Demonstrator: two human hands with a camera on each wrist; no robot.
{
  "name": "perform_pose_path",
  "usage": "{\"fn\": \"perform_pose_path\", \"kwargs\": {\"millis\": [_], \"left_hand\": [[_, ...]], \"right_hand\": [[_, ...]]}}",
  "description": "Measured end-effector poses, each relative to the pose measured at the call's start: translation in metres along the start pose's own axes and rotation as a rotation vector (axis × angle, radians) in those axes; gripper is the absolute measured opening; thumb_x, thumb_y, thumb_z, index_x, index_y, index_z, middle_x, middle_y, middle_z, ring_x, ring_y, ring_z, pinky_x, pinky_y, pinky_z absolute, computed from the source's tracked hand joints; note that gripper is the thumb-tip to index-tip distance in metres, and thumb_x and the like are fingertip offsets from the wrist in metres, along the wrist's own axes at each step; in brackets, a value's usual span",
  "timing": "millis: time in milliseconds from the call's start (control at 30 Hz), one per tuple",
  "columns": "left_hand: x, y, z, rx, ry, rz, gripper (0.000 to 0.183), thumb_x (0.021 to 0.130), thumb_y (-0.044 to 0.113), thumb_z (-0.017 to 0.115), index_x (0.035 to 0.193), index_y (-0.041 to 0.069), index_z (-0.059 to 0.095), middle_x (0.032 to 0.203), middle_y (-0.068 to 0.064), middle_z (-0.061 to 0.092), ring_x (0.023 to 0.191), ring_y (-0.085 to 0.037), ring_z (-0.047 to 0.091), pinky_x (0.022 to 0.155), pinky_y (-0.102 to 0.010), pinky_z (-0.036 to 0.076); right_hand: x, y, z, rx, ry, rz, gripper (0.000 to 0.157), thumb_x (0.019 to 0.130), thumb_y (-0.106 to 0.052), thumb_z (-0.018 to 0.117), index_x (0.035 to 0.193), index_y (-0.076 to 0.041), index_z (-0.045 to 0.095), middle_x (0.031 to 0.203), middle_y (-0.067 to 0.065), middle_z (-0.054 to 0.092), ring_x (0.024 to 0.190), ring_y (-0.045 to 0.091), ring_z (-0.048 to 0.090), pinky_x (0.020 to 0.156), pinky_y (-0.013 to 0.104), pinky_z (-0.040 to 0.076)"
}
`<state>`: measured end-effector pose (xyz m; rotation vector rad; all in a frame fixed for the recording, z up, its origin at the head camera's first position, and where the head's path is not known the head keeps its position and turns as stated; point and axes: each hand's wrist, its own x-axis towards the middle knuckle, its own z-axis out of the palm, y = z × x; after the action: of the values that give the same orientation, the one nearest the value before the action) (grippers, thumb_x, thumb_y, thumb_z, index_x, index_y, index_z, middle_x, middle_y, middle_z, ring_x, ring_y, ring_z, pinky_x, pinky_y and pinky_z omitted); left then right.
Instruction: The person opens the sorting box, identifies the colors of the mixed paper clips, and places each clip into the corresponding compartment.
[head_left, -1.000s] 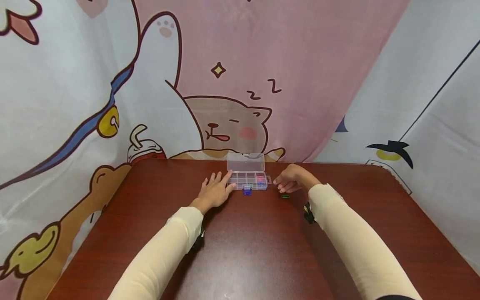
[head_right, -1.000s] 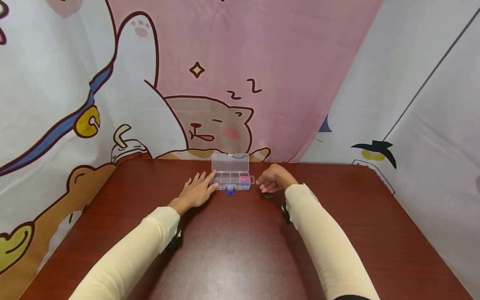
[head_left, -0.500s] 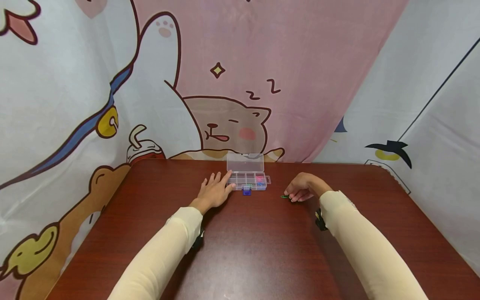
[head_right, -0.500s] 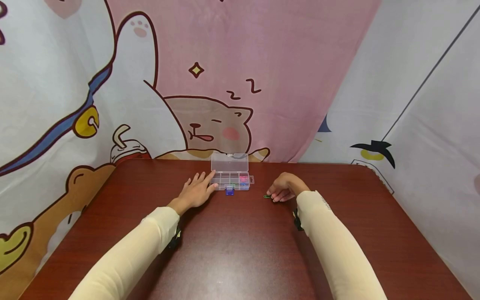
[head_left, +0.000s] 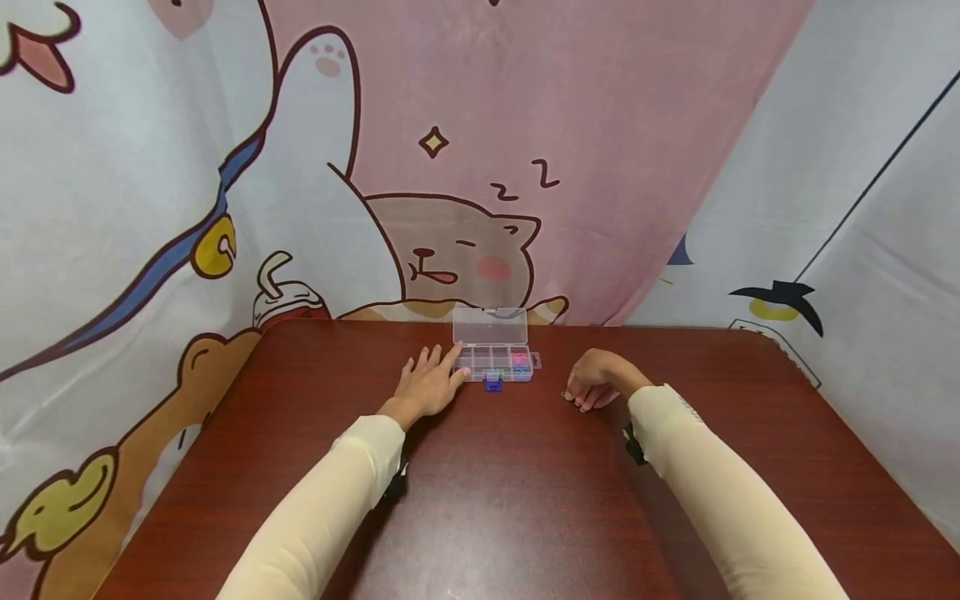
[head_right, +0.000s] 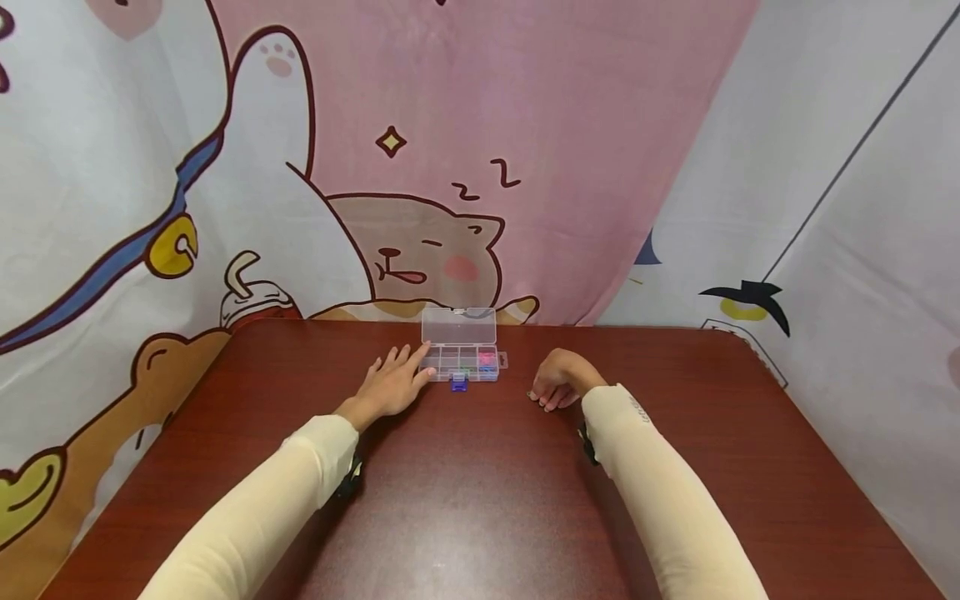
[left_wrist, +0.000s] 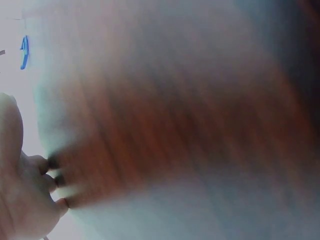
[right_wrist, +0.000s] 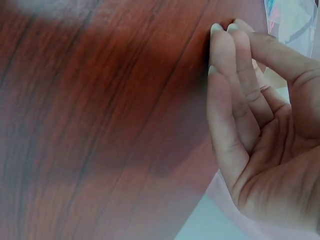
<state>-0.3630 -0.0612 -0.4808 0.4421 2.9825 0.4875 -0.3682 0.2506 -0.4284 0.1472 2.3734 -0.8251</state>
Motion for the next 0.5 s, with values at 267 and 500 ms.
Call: {"fn": "perform_pose_path", "kwargs": {"millis": [267, 500], "left_hand": [[0.000, 0.000, -0.002, -0.007, -0.001, 0.001, 0.062, 0.102, 0.058, 0.026, 0.157, 0.034, 0.011, 0.161, -0.015, 0.018, 0.149, -0.037, 0.012, 0.118, -0.057, 0.008], [-0.001, 0.000, -0.002, -0.006, -0.008, 0.001, 0.062, 0.102, 0.059, 0.025, 0.157, 0.034, 0.011, 0.161, -0.015, 0.018, 0.149, -0.037, 0.012, 0.118, -0.056, 0.008]], "right_hand": [[0.006, -0.009, 0.002, -0.168, 0.044, 0.003, 0.009, 0.085, -0.017, 0.073, 0.084, -0.007, 0.073, 0.071, 0.003, 0.071, 0.063, 0.013, 0.069, 0.062, 0.032, 0.057], [0.005, -0.018, 0.007, -0.315, 0.161, 0.044, 0.018, 0.083, -0.022, 0.077, 0.073, -0.007, 0.075, 0.068, 0.004, 0.072, 0.061, 0.014, 0.069, 0.059, 0.031, 0.057]]}}
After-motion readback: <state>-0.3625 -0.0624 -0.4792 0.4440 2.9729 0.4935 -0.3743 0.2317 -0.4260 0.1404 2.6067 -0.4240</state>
